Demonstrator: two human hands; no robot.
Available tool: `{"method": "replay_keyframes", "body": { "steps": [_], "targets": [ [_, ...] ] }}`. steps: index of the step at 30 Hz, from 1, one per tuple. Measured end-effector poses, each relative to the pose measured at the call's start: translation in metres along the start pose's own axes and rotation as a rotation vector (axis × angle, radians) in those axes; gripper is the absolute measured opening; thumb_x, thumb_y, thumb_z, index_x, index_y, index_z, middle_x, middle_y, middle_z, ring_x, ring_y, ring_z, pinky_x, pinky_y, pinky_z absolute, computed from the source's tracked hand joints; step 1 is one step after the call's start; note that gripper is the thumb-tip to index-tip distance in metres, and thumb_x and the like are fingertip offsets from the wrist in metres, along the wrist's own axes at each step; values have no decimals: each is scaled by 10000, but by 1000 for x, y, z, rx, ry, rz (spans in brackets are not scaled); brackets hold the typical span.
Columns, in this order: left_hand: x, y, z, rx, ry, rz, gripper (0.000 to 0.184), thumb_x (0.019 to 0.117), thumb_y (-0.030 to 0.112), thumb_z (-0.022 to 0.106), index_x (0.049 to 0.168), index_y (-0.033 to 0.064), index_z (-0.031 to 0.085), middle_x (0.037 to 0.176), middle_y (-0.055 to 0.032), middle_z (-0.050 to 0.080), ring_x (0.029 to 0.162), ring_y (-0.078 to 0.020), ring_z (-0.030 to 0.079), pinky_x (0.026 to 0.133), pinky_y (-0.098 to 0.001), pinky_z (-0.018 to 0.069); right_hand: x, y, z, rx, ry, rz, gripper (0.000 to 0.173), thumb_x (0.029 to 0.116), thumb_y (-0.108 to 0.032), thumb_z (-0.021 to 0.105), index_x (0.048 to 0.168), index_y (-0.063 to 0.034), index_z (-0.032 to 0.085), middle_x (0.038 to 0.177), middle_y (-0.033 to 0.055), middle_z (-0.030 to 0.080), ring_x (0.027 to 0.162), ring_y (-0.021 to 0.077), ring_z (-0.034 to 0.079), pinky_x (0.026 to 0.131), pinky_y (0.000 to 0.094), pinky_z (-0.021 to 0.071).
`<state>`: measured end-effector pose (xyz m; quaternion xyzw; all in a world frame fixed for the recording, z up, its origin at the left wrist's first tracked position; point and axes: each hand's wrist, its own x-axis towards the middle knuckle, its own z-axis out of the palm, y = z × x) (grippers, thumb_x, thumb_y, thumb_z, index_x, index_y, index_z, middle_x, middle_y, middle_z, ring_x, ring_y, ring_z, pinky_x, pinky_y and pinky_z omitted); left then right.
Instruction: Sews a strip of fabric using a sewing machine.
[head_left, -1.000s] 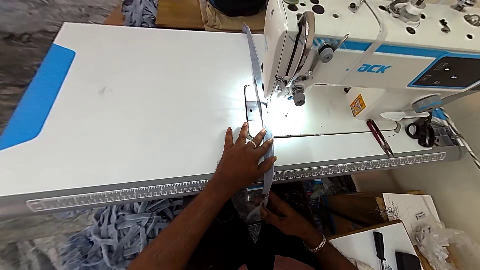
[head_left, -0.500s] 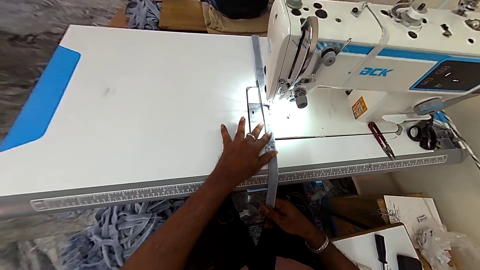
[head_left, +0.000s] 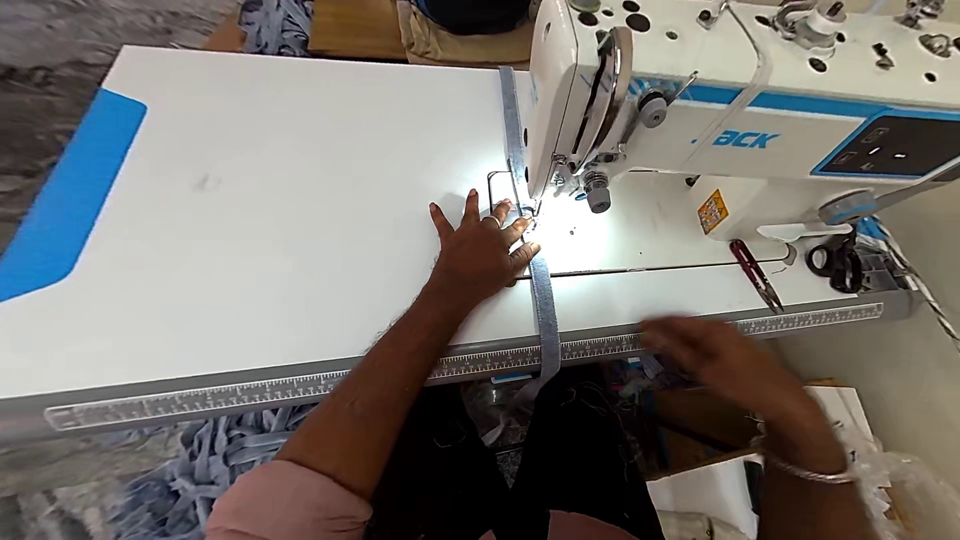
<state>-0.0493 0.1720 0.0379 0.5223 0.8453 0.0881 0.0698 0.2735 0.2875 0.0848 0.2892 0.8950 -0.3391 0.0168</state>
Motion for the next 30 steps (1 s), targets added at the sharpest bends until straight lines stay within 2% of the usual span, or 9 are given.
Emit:
{"method": "replay_keyframes", "body": {
  "steps": [2,3,5,7,11,14,17,22,30],
  "targets": [
    [2,-1,1,-8,4,-6,634,1025,684,268,1535,379,487,1656,-11,376,1569,-423,168,1082,-870,24,7,8,-40,-157,409,89,376,1066,-287,551,1365,-66,607,1100,194,699,909,361,683,773,600,543],
    [3,-1,1,-4,9,-14,626,1027,679,271,1533,381,489,1653,-9,382,1567,-423,176,1081,-870,30,15,18,-53,-287,496,159,490,1074,-320,519,1479,-46,489,1301,242,628,1116,452,641,902,687,495],
    [6,-1,-1,-3,6,-31,604,1037,651,298,1523,361,509,1646,-25,395,1561,-432,192,1077,-874,37,39,44,-61,-455,405,270,603,1048,-204,526,1565,35,330,1558,312,381,1398,582,373,1056,855,204],
    [10,2,-5,-1,-6,-38,593,1038,634,325,1514,342,524,1647,-35,391,1559,-440,192,1078,-876,30,48,57,-65,-519,272,343,587,1033,-154,553,1558,25,360,1556,321,379,1409,589,350,1037,891,115],
    [6,0,3,-16,88,-69,591,1050,582,331,1517,278,526,1635,-43,412,1546,-431,243,1092,-862,39,10,28,-67,-342,451,153,529,1083,-313,480,1525,-27,431,1438,293,520,1282,521,529,1002,746,405],
    [-15,12,7,-49,163,-7,636,1037,600,384,1515,203,520,1625,-69,422,1542,-434,251,1120,-842,49,-14,9,-2,-21,95,-21,297,1046,-309,567,1261,-144,690,1114,58,727,935,212,710,787,487,602],
    [-56,28,20,-24,144,132,647,1017,659,357,1464,250,585,1581,5,492,1538,-406,282,1115,-855,47,10,5,89,268,-391,-32,482,987,-408,664,1400,-165,618,1253,28,698,1099,136,688,969,405,577],
    [-81,23,24,-36,103,171,620,1037,644,307,1491,307,562,1596,24,474,1548,-424,244,1127,-833,82,34,-11,182,727,-301,-188,253,1037,-195,600,1228,-51,682,1097,44,721,946,88,683,865,296,576],
    [-80,23,25,-35,98,160,602,1038,646,294,1485,347,564,1605,59,458,1559,-397,233,1147,-811,81,15,-4,192,746,-397,-231,303,1080,-255,513,1128,-33,714,1067,23,725,925,44,656,858,252,541]
  ]
}}
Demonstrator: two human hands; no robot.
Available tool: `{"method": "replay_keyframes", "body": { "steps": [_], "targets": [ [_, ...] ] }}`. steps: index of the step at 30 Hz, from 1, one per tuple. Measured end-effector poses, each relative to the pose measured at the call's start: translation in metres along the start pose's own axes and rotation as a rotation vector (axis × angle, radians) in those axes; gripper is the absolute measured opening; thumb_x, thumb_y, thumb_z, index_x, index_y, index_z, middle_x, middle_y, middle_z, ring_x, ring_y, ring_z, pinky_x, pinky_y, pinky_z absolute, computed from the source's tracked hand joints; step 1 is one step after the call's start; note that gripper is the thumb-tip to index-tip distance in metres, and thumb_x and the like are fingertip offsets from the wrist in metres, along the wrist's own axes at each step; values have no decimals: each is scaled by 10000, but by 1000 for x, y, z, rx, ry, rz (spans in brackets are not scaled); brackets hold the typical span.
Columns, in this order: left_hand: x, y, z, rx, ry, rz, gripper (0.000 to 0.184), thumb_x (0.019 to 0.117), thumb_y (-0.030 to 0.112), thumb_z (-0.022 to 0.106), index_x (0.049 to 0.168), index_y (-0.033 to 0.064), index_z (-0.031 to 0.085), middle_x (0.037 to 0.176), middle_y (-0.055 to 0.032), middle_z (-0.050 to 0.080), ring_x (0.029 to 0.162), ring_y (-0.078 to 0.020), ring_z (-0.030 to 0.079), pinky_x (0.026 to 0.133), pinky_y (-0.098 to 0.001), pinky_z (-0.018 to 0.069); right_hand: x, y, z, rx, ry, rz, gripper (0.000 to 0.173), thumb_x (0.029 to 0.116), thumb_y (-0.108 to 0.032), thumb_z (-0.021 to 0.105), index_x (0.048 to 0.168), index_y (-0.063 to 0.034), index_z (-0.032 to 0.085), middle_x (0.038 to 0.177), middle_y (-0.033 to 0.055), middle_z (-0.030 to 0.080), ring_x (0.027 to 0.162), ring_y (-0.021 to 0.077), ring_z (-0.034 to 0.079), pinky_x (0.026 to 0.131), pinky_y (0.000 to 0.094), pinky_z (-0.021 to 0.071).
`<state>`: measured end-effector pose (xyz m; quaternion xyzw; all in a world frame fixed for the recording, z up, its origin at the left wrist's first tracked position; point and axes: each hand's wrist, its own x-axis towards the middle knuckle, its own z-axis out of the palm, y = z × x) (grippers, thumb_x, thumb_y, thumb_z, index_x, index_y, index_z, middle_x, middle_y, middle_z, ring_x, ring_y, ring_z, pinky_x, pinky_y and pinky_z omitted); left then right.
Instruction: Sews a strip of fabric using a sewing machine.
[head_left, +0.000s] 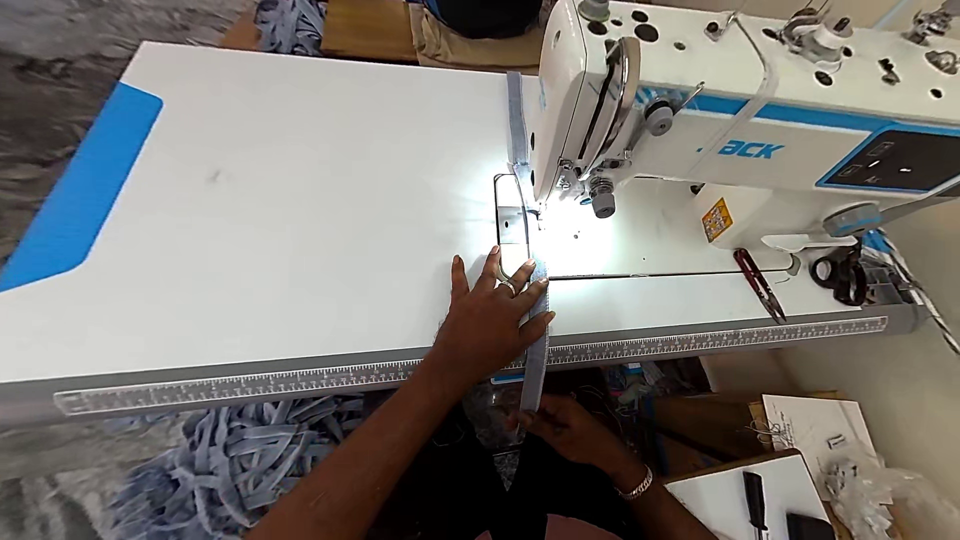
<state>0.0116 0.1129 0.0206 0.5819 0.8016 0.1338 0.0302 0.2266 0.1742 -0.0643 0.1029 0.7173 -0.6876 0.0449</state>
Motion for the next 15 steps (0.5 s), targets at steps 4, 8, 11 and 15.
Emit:
{"method": "replay_keyframes", "body": {
  "steps": [4,8,11,15],
  "targets": [
    [0,-1,0,10,-6,-4,608,1034,660,282,1489,362,556,1612,72,446,1561,-391,228,1149,-809,79,-3,3,1,-14,-12,38,303,1079,-260,515,1128,-37,715,1051,11,725,912,30,653,857,243,538],
    [0,1,0,7,-18,-3,607,1035,655,288,1490,355,554,1619,62,437,1564,-395,217,1149,-808,80,-3,3,1,-54,-36,42,303,1078,-268,519,1155,-46,710,1062,15,718,900,28,644,839,235,534],
    [-1,-1,0,7,-6,-3,606,1035,655,295,1490,353,557,1613,55,446,1563,-398,217,1153,-803,78,-4,2,3,-50,-54,59,299,1071,-273,540,1168,-40,701,1076,29,720,942,44,658,872,244,540],
    [-1,0,-1,4,-11,-4,614,1031,666,287,1490,359,556,1617,59,439,1563,-403,213,1154,-803,75,-4,0,2,-19,-50,82,287,1029,-266,626,1193,-39,689,1080,35,718,948,59,675,868,250,562]
  ]
}}
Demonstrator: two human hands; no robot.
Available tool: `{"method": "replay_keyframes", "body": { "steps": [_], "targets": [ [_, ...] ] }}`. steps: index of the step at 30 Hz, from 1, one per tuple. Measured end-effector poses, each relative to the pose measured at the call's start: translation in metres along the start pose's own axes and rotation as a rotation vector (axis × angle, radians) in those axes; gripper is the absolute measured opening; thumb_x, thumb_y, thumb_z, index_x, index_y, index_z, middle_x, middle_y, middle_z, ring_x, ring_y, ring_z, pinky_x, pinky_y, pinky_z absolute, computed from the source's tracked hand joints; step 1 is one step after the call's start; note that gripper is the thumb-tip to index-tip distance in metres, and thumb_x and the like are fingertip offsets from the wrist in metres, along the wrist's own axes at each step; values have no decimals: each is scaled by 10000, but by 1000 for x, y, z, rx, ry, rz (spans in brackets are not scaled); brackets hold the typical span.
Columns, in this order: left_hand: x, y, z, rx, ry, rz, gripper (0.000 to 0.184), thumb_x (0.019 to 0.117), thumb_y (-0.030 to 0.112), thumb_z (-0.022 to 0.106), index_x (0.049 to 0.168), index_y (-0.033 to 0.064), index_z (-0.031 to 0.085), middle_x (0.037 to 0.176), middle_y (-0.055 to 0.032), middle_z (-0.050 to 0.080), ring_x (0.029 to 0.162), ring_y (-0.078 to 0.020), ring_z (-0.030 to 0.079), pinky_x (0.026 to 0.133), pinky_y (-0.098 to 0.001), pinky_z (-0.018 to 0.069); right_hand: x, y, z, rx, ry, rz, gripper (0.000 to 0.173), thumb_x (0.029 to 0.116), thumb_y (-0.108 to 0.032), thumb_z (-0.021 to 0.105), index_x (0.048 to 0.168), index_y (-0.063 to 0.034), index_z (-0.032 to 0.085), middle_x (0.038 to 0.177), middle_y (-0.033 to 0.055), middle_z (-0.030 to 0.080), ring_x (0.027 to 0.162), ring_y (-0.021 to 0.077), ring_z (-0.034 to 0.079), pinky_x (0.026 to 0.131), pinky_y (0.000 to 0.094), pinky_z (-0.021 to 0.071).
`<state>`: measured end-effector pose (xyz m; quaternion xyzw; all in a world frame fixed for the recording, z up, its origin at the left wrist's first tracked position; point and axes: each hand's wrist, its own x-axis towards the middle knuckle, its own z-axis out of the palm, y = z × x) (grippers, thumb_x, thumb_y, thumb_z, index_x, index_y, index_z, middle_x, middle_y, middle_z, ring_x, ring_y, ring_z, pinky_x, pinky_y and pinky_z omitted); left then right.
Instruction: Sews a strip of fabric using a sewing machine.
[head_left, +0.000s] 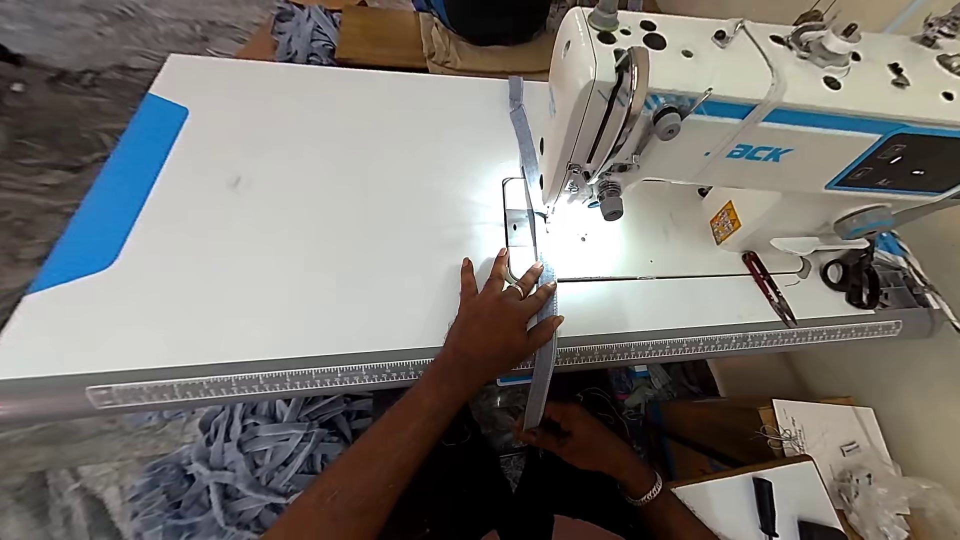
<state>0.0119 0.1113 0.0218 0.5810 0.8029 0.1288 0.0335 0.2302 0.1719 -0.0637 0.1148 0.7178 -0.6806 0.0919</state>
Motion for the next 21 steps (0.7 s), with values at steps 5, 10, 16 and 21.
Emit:
{"method": "replay_keyframes", "body": {
  "steps": [5,10,16,21],
  "targets": [
    [0,0,0,1,4,5,610,1030,669,291,1487,365,558,1615,59,443,1564,-399,212,1158,-798,74,0,0,1,28,15,-30,296,1047,-300,587,1088,-31,701,903,2,708,800,37,649,760,238,545],
    [0,-1,2,5,9,6,602,1028,663,289,1484,376,557,1616,60,441,1564,-399,211,1152,-804,73,-3,-9,9,128,49,-124,302,1061,-255,530,1251,-29,595,927,-12,614,748,22,563,678,213,499],
    [0,-1,1,-13,19,7,556,1057,598,293,1471,361,578,1601,69,462,1560,-403,224,1152,-804,86,-1,-5,2,205,148,-134,306,1086,-266,507,1154,3,638,1010,76,667,836,158,698,804,357,625],
    [3,1,-2,-11,7,-22,635,1040,680,245,1498,361,547,1609,69,451,1558,-432,206,1097,-863,18,-6,-8,1,224,173,-21,287,1075,-261,533,1166,-23,665,1013,40,715,722,113,695,676,291,621]
  ]
}}
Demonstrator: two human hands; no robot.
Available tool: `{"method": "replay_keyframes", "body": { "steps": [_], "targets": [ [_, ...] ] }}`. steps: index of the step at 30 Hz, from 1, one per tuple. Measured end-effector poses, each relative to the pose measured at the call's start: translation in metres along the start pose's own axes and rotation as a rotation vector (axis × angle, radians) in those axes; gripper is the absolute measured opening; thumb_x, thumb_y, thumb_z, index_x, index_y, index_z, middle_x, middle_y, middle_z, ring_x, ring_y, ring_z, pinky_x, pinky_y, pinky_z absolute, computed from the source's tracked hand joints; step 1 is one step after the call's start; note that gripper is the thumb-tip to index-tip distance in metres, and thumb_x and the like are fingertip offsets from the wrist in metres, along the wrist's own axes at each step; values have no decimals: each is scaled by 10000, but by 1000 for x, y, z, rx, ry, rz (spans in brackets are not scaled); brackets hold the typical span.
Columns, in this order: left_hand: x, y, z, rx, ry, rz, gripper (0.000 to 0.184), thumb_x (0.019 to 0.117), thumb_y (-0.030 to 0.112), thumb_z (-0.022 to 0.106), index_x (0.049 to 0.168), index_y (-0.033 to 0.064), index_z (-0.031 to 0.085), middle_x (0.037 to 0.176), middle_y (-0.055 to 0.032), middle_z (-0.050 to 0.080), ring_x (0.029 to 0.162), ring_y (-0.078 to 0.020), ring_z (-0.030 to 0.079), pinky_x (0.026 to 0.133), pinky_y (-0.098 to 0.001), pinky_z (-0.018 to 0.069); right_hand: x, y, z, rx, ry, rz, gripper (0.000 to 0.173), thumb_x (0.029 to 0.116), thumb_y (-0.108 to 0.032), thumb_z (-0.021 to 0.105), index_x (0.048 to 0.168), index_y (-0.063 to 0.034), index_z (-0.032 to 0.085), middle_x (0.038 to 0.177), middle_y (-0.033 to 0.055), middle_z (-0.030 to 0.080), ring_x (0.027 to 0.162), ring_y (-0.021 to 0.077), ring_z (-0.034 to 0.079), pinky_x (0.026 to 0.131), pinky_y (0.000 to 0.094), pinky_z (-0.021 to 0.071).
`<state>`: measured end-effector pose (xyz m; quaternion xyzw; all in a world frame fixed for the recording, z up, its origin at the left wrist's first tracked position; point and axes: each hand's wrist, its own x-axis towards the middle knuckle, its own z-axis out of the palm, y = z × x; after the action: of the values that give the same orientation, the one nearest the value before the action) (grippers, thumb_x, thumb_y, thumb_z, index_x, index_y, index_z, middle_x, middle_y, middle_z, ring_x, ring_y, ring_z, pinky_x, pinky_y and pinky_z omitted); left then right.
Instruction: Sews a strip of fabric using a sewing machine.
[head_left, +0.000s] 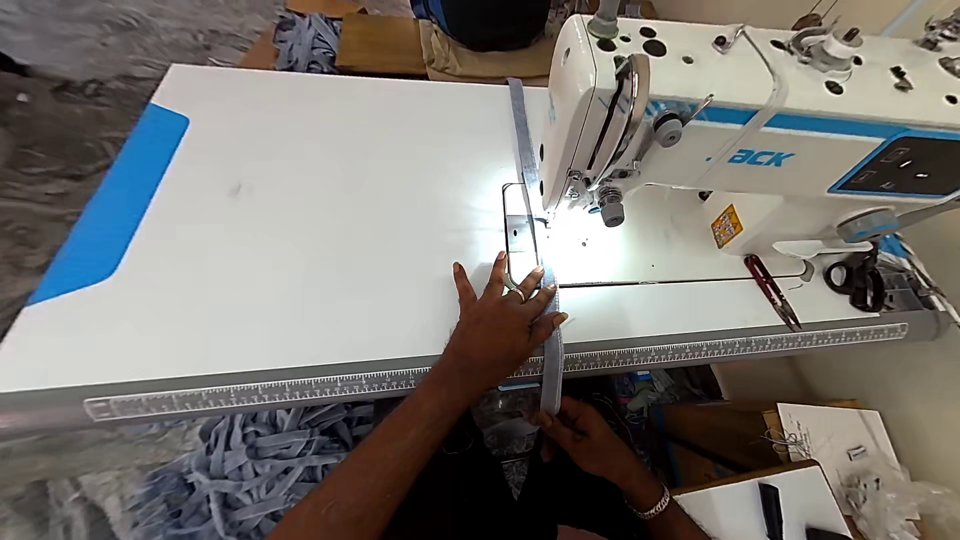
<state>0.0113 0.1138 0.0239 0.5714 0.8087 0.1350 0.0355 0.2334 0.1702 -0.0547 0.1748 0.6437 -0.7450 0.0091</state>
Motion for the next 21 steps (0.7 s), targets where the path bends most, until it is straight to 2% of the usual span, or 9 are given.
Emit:
{"method": "replay_keyframes", "body": {
  "steps": [3,8,12,14,16,17,18,20,21],
  "targets": [
    [7,-1,-4,50,-53,-53,737,962,799,257,1531,392,489,1639,65,404,1564,-440,172,1084,-871,22,0,-1,-1,-14,-25,45,266,1085,-259,508,1102,-44,664,988,22,716,659,102,677,615,281,609],
    [34,-14,-5,65,-42,-89,710,980,773,263,1519,380,508,1638,26,409,1560,-439,192,1063,-885,18,1,-4,0,-12,-48,57,279,1086,-269,503,1068,-48,673,979,17,724,647,99,677,598,272,604],
    [59,-25,-6,80,-57,-133,714,978,776,252,1508,380,519,1648,0,391,1558,-448,185,1053,-894,24,-2,-4,0,-58,-100,140,307,1085,-311,506,1105,-51,667,992,18,731,674,114,696,617,287,615],
    [70,-29,-10,66,-77,-176,683,983,761,278,1518,399,500,1661,-1,368,1566,-438,164,1059,-889,13,-5,-3,-7,-202,-180,180,339,1074,-350,525,1169,-55,664,1037,40,729,726,132,712,661,314,625],
    [77,-32,-14,46,-81,-200,645,993,733,310,1529,417,480,1662,-22,364,1566,-439,162,1064,-883,2,-11,-20,-24,-457,-275,213,390,1060,-391,544,1248,-70,660,1048,87,711,844,175,709,786,387,606],
    [80,-32,-15,41,-87,-206,641,994,730,314,1532,419,473,1665,-25,358,1568,-437,156,1067,-880,-5,-17,-39,-37,-579,-272,215,383,1051,-384,555,1245,-73,666,1057,104,708,914,197,694,847,429,572],
    [81,-32,-16,42,-95,-209,645,994,732,314,1536,418,469,1667,-25,355,1569,-435,151,1069,-878,-8,-23,-65,-52,-684,-215,214,373,1045,-368,566,1274,-100,687,1115,87,726,993,191,703,905,446,569],
    [81,-34,-17,42,-95,-206,637,999,722,313,1534,415,474,1664,-24,361,1569,-428,162,1068,-880,-3,-39,-119,-88,-840,83,166,270,1052,-307,559,1189,-132,714,1041,43,734,935,175,706,845,445,590],
    [81,-34,-17,39,-98,-202,632,1005,715,314,1535,411,474,1664,-25,360,1569,-425,165,1069,-879,-2,-45,-143,-108,-928,320,108,260,1058,-282,557,1169,-110,717,988,78,726,873,222,697,778,485,581]
  ]
}}
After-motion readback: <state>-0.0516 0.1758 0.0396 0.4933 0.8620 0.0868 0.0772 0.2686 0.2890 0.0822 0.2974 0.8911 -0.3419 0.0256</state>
